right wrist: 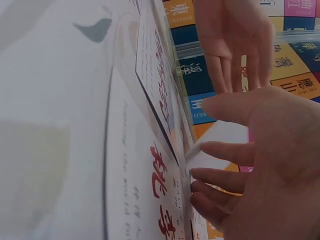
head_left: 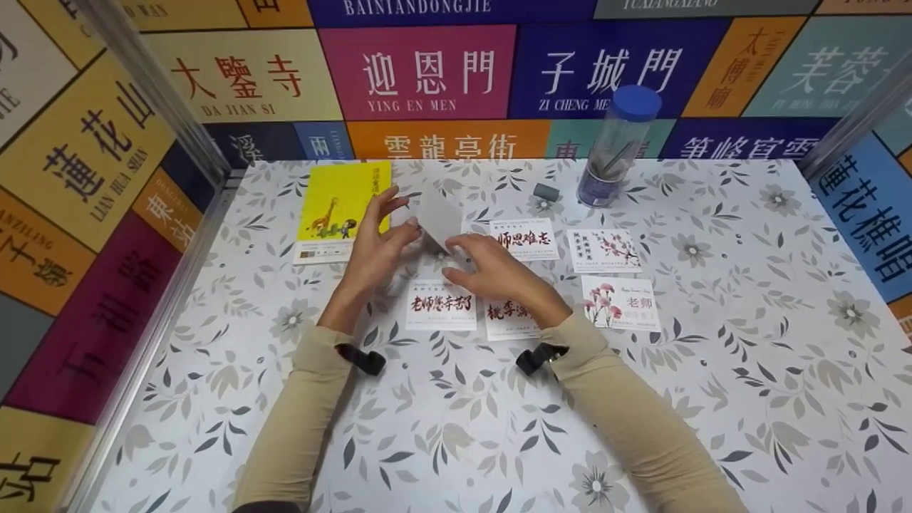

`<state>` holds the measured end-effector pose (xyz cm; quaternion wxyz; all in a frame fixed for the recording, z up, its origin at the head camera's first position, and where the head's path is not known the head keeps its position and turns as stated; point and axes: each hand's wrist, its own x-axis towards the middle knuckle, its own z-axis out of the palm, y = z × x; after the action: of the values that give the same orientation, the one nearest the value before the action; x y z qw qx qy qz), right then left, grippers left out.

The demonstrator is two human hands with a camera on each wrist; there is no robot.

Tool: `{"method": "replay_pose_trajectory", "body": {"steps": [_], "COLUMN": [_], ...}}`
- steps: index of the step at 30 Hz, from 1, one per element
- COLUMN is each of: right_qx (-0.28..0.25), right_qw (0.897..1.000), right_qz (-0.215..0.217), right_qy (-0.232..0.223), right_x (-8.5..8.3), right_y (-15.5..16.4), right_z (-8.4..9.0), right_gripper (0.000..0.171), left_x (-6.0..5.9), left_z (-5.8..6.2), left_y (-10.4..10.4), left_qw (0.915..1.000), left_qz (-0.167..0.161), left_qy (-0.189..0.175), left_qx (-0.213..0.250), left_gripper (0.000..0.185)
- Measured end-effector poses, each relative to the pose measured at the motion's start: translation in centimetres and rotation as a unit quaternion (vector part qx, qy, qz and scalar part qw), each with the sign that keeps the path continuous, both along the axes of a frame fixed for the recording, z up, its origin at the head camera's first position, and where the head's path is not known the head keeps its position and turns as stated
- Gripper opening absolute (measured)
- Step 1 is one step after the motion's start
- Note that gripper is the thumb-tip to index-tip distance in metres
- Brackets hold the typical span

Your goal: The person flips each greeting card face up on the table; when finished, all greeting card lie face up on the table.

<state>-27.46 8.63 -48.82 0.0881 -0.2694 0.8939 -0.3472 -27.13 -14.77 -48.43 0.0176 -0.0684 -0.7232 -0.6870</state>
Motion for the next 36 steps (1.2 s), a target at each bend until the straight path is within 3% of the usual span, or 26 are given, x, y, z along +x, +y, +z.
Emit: {"method": "replay_pose_trajectory", "body": {"steps": [3, 6, 8, 13, 21, 25, 29, 36], "right_qx": [-0.065, -0.123, -0.145, -0.135, -0.058, 0.059, 0.163, 0.155], "right_qw": [0.998, 0.991, 0.987, 0.987, 0.99, 0.985, 0.974, 0.977], "right_qz": [-0.017, -0.047, -0.063, -0.089, -0.127, -0.16, -0.157, -0.145], "right_qy": [-0.006, -0.008, -0.006, 0.003, 0.035, 0.04, 0.021, -0.002], "right_x": [0.0, -0.1, -0.1, -0.1, 0.3, 0.6, 0.8, 0.8], "right_y": [-0.4, -0.7, -0.7, -0.4, -0.6, -0.4, -0.1, 0.0], "right_z": [-0.1, 0.0, 0.1, 0.3, 0.7, 1.0, 1.2, 1.3], "right_gripper": [0.069, 0.08, 0.084, 0.085, 0.096, 0.099, 0.099, 0.099], "left_x": [0.2, 0.2, 0.2, 0.3, 0.2, -0.1, -0.2, -0.1], "left_z": [-0.2, -0.5, -0.8, -1.4, -1.9, -1.8, -1.6, -1.6], "left_y": [0.5, 1.0, 1.2, 1.3, 0.5, 0.3, 0.2, -0.1], "left_qw": [0.9977, 0.9938, 0.9904, 0.9799, 0.9592, 0.9443, 0.9348, 0.9268], "left_qz": [-0.062, -0.107, -0.122, -0.125, -0.127, -0.137, -0.14, -0.128], "left_qy": [0.019, 0.023, 0.025, 0.028, 0.04, 0.04, 0.035, 0.03], "left_qx": [0.021, -0.018, -0.061, -0.153, -0.249, -0.297, -0.325, -0.352], "left_gripper": [0.057, 0.052, 0.05, 0.047, 0.042, 0.044, 0.046, 0.051]}}
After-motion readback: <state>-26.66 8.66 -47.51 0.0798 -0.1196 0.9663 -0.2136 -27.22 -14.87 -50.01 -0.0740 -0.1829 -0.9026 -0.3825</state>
